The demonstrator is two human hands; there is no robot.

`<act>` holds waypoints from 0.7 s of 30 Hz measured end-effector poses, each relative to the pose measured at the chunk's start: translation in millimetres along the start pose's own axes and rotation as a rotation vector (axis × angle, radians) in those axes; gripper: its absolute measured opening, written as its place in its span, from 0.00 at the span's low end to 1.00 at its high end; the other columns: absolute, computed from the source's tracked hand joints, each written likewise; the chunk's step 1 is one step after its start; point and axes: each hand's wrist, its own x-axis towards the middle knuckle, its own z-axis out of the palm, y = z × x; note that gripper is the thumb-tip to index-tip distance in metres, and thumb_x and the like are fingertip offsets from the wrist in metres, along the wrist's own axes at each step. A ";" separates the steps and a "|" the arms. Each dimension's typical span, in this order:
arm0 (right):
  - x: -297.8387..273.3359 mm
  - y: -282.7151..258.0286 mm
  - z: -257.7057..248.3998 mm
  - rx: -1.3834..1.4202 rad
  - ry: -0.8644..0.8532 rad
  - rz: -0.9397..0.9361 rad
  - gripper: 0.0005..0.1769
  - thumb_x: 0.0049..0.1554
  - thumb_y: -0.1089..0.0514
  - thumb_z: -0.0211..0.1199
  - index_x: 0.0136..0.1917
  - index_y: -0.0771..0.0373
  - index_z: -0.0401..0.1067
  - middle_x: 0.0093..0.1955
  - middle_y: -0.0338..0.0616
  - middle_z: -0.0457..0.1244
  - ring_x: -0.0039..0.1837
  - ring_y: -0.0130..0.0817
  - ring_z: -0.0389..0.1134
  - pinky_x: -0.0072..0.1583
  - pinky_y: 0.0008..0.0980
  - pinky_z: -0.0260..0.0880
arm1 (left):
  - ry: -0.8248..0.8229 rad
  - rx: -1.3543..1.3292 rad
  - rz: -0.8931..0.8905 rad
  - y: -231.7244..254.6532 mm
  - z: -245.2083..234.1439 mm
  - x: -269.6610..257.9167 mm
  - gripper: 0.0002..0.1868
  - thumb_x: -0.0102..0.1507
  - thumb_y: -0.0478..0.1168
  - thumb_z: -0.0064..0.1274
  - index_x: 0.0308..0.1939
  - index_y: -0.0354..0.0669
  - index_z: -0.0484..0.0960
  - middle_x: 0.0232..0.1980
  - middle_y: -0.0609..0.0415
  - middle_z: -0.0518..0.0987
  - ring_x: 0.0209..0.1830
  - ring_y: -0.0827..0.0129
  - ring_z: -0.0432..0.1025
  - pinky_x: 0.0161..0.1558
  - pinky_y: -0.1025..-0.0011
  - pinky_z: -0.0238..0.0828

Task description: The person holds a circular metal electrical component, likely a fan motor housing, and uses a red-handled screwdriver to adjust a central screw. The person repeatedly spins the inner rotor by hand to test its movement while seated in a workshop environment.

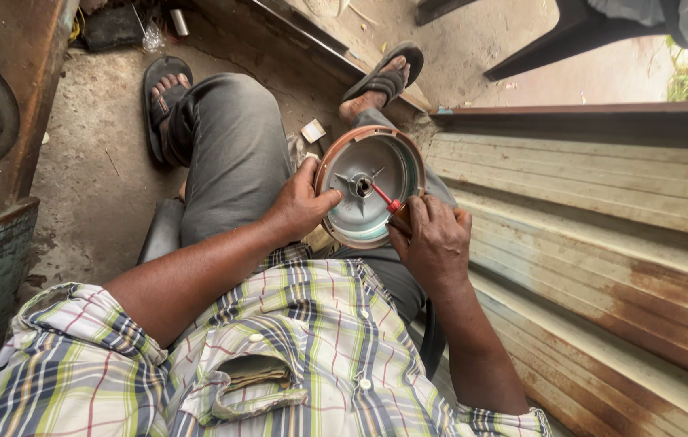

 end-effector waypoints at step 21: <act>-7.2 3.1 7.9 -0.032 -0.024 0.016 0.36 0.47 0.42 0.76 0.62 0.61 0.71 0.55 0.47 0.65 0.53 0.39 0.69 0.57 0.46 0.60 | -0.014 -0.028 -0.055 4.6 -1.5 -1.7 0.24 0.61 0.40 0.56 0.58 0.36 0.69 0.51 0.44 0.80 0.50 0.65 0.78 0.53 0.65 0.75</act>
